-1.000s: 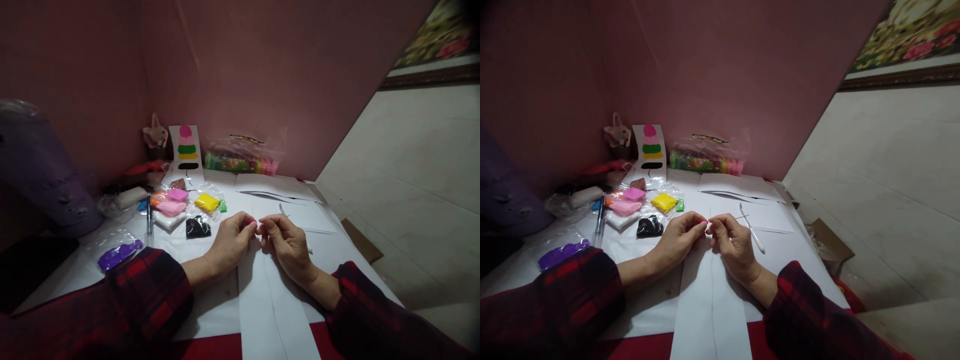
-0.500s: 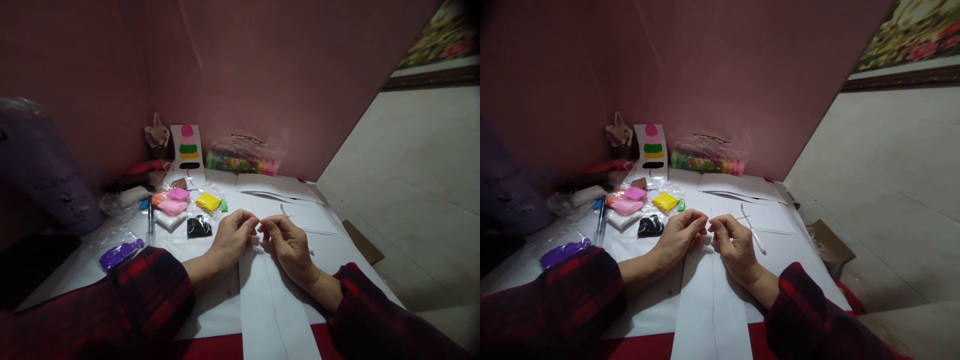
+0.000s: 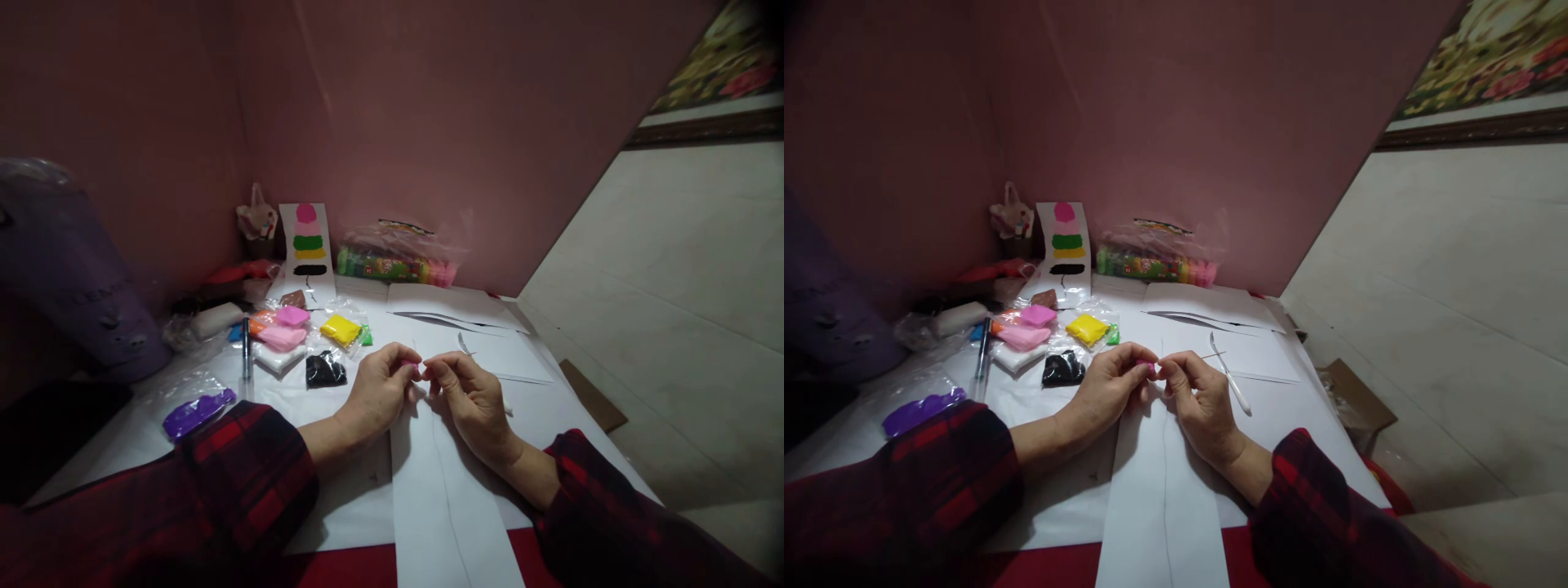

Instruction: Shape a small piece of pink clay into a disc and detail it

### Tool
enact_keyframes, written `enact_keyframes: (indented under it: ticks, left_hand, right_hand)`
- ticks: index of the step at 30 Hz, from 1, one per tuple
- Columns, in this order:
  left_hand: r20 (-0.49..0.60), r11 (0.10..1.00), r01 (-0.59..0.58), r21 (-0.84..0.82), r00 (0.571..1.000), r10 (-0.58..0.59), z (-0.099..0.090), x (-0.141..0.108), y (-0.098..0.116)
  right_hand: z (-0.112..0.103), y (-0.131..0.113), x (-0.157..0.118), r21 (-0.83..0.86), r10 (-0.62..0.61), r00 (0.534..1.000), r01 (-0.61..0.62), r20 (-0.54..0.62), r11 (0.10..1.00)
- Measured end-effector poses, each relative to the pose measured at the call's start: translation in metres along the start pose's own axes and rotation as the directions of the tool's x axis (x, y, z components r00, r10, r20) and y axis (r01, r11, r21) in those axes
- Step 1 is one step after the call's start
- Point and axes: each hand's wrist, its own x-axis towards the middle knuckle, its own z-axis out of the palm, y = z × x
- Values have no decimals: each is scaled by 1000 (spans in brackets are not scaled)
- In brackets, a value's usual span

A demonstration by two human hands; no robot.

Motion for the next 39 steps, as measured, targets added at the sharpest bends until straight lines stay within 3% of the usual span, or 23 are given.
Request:
enact_keyframes:
  ticks: [12,19,27,35,39]
  left_hand:
    - [18,1000,-21,-19,1000,21,0,1,-1]
    - [0,993,-72,97,997,73,-1,-1,-3]
    - [-3,997,-32,-68,999,32,2,0,-4]
    - [26,998,-23,-65,999,25,2,0,-6]
    - [15,999,-25,-46,1000,25,1,1,-6]
  right_hand:
    - [0,0,0,-6,-17,1000,17,-1,1000]
    - [0,-1,0,-16,-23,1000,23,4,1000]
    - [0,1,-1,5,5,1000,-5,1,1000]
    - [0,1,-1,-13,-8,1000,8,-1,1000]
    - [2,3,0,57,21,1000,-21,-11,998]
